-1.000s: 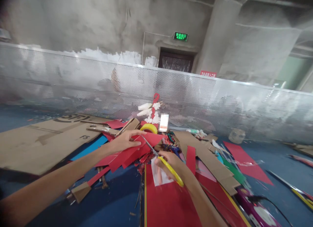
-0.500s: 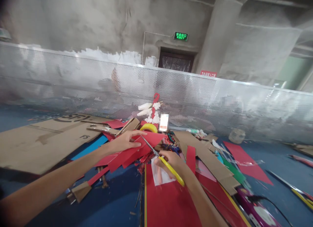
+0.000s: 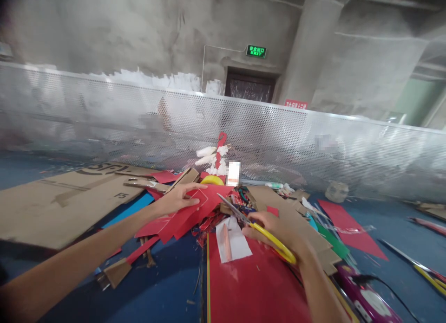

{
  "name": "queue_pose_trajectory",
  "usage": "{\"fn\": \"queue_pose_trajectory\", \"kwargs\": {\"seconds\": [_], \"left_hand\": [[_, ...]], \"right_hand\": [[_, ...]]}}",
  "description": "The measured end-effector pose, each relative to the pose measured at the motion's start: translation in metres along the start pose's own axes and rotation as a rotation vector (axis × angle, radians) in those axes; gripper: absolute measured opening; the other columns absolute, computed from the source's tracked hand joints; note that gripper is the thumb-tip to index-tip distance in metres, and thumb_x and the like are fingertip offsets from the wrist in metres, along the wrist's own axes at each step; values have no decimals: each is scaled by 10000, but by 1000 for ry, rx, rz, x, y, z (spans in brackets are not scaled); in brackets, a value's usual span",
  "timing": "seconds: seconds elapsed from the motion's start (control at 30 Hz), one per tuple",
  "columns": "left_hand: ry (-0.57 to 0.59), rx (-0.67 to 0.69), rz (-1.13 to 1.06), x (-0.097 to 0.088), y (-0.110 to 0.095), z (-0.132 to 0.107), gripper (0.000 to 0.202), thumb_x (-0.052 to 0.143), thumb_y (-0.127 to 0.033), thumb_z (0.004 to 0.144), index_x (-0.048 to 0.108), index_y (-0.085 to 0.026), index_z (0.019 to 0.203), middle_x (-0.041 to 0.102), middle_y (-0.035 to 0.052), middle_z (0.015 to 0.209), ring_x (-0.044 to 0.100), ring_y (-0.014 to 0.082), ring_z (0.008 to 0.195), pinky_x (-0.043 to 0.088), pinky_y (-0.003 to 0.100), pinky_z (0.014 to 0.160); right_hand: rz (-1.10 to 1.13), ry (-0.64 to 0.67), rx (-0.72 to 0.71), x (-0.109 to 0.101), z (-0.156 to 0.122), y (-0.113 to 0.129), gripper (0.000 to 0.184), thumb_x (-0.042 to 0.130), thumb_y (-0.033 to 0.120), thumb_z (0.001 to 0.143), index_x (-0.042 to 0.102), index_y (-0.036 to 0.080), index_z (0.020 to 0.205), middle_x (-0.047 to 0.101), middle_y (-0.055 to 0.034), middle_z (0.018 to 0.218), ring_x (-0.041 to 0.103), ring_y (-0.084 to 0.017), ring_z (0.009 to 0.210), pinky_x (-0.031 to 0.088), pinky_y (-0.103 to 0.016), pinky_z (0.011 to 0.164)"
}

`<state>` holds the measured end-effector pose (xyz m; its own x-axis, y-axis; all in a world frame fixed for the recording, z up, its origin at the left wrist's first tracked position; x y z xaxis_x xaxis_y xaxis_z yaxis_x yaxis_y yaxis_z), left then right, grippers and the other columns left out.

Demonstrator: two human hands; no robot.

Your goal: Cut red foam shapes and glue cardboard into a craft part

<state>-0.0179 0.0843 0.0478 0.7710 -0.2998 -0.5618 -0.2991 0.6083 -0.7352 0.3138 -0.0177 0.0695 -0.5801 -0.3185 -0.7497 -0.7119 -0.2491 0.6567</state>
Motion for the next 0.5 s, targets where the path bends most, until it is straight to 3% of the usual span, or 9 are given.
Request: {"fn": "queue_pose_trajectory", "kwargs": {"seconds": [0.13, 0.27, 0.4, 0.5], "left_hand": [[-36, 9, -8, -1, 7, 3, 531, 698, -442, 868, 630, -243, 1355, 599, 93, 1453, 561, 299, 1318, 540, 390, 982], [-79, -25, -123, -1, 7, 5, 560, 724, -446, 845, 627, -211, 1344, 583, 119, 1460, 599, 312, 1275, 566, 394, 946], [-81, -50, -202, 1, -2, 5, 583, 723, -438, 852, 600, -202, 1371, 587, 144, 1452, 701, 269, 1080, 581, 408, 916], [-77, -38, -176, 4, -10, 5, 547, 712, -427, 864, 607, -215, 1358, 595, 134, 1441, 717, 234, 1006, 591, 398, 891]], "right_hand": [[-286, 64, 126, 0, -4, -15, 357, 787, 463, 672, 625, 184, 823, 660, -37, 773, 600, -186, 648, 395, -270, 536], [-325, 199, 322, 16, 2, -26, 330, 765, 346, 585, 592, 213, 832, 646, -3, 636, 631, -206, 517, 421, -262, 426], [-279, 255, 396, 21, 2, -23, 291, 734, 313, 616, 579, 209, 840, 622, 12, 515, 679, -233, 520, 495, -269, 435], [-184, 155, 324, 17, 4, -16, 239, 683, 419, 781, 624, 194, 838, 636, -23, 511, 692, -225, 532, 515, -266, 458]]}}
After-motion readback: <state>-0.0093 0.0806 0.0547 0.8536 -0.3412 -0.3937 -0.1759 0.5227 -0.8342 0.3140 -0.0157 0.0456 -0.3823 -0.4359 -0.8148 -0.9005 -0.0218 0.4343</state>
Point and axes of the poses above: each hand's wrist, its own z-axis towards the middle knuckle, its own x-axis out of the palm, y = z × x, the point moved 1 cm from there along z, towards the middle knuckle
